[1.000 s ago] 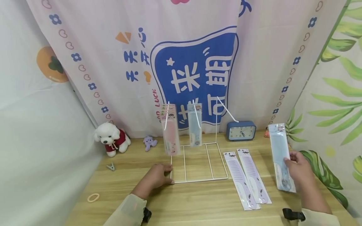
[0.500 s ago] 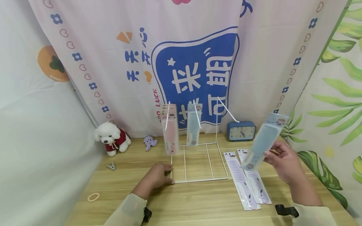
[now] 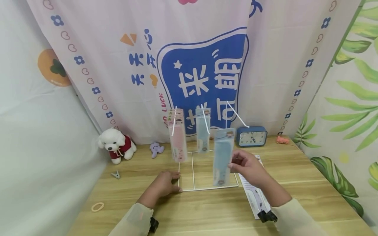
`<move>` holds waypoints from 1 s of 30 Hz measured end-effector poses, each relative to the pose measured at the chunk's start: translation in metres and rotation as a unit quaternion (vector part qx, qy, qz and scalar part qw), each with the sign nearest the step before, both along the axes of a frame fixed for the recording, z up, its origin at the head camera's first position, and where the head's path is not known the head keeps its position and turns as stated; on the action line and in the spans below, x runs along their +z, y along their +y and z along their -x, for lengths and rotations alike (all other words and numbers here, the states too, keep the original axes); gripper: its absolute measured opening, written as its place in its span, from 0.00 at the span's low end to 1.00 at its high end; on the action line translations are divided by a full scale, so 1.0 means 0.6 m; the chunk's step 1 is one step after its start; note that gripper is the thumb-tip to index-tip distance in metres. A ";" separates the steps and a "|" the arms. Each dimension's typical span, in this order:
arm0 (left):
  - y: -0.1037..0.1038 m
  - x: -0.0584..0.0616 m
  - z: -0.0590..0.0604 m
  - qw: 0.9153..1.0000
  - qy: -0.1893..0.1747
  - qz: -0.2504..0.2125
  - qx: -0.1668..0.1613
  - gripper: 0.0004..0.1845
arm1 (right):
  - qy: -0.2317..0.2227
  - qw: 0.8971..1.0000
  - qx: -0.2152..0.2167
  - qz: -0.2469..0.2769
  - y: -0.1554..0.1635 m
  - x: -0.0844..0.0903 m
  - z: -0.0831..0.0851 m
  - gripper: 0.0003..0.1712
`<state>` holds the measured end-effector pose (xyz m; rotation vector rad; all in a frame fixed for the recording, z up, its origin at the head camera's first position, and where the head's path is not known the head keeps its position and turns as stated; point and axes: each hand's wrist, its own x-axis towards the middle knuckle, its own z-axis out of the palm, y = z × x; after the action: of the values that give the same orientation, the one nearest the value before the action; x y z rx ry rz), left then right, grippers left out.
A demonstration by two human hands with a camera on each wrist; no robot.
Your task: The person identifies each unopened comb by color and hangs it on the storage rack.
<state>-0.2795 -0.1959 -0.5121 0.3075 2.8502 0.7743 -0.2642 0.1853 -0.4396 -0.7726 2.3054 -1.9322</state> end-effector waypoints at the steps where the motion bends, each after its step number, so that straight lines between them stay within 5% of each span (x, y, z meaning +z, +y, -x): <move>1: 0.000 0.001 0.000 1.000 0.003 0.002 -0.004 0.36 | -0.011 1.000 0.004 0.002 -0.011 0.001 0.001 0.12; 9: 0.003 0.005 0.000 1.000 0.002 -0.004 -0.006 0.36 | -0.042 0.999 0.013 0.003 -0.061 0.005 0.007 0.11; 30: 0.004 0.008 -0.002 1.000 -0.001 -0.001 -0.009 0.35 | -0.042 0.999 0.001 -0.007 -0.067 -0.008 0.004 0.09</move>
<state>-0.2781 -0.1932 -0.5076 0.3313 2.8406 0.7738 -0.2667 0.1454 -0.4446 -0.6788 2.2662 -1.9067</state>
